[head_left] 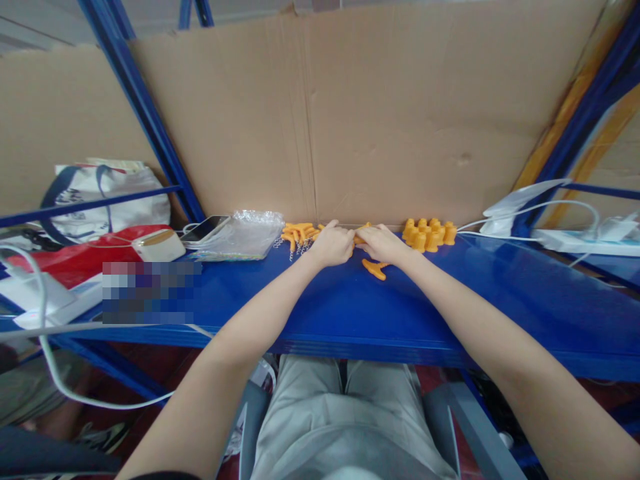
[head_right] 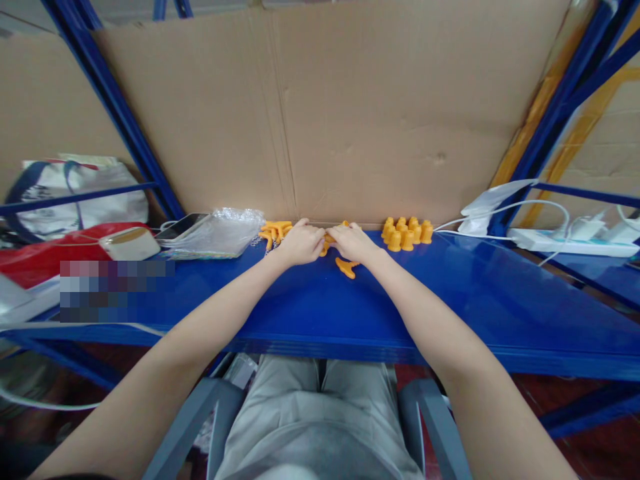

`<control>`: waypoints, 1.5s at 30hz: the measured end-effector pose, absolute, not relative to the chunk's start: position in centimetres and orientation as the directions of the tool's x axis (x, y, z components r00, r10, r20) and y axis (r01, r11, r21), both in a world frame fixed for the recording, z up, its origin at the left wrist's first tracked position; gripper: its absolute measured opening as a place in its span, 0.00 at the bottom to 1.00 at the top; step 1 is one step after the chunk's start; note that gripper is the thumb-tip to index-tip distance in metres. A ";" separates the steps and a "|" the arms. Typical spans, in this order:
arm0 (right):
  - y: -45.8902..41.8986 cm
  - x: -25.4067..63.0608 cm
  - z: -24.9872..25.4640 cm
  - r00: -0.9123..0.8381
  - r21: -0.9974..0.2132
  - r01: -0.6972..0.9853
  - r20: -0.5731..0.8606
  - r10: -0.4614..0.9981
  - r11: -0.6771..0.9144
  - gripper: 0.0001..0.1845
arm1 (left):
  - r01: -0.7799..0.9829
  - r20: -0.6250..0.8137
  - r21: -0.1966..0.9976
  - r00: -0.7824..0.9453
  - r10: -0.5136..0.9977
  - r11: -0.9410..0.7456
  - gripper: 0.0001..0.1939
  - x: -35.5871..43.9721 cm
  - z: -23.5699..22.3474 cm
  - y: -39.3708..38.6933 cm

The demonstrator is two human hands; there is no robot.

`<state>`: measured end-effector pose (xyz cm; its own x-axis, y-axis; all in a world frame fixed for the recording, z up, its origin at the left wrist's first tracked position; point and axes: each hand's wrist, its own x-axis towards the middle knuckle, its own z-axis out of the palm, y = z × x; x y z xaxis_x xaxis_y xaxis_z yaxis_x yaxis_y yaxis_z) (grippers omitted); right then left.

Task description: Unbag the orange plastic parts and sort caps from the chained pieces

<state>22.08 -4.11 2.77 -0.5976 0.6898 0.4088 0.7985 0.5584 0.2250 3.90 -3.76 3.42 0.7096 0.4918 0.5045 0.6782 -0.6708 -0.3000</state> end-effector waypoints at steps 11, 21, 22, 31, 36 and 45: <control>-4.5 21.6 3.4 -0.592 0.336 0.804 0.525 0.612 0.490 0.14 | 0.755 0.586 -0.237 0.613 0.530 -0.611 0.14 4.1 4.1 -4.6; -4.7 22.1 3.8 -0.633 0.436 0.772 0.597 0.493 0.463 0.16 | 0.632 0.430 0.523 0.383 0.818 -0.571 0.12 4.4 4.5 -3.3; -4.7 22.1 3.7 -0.639 0.438 0.767 0.587 0.497 0.470 0.16 | 0.634 0.428 0.518 0.389 0.816 -0.574 0.12 4.4 4.5 -3.3; -4.3 22.3 2.9 -0.631 0.261 0.772 0.423 0.650 0.580 0.16 | 0.750 0.548 -0.153 0.606 0.576 -0.643 0.14 4.2 2.9 -3.8; -5.2 21.6 3.3 -0.615 0.242 0.787 0.369 0.696 0.567 0.15 | 0.764 0.469 -0.169 0.618 0.630 -0.623 0.15 3.9 3.3 -3.9; -5.2 21.4 3.8 -0.589 0.362 0.808 0.487 0.645 0.464 0.15 | 0.725 0.503 0.300 0.433 0.748 -0.621 0.10 4.2 4.0 -3.9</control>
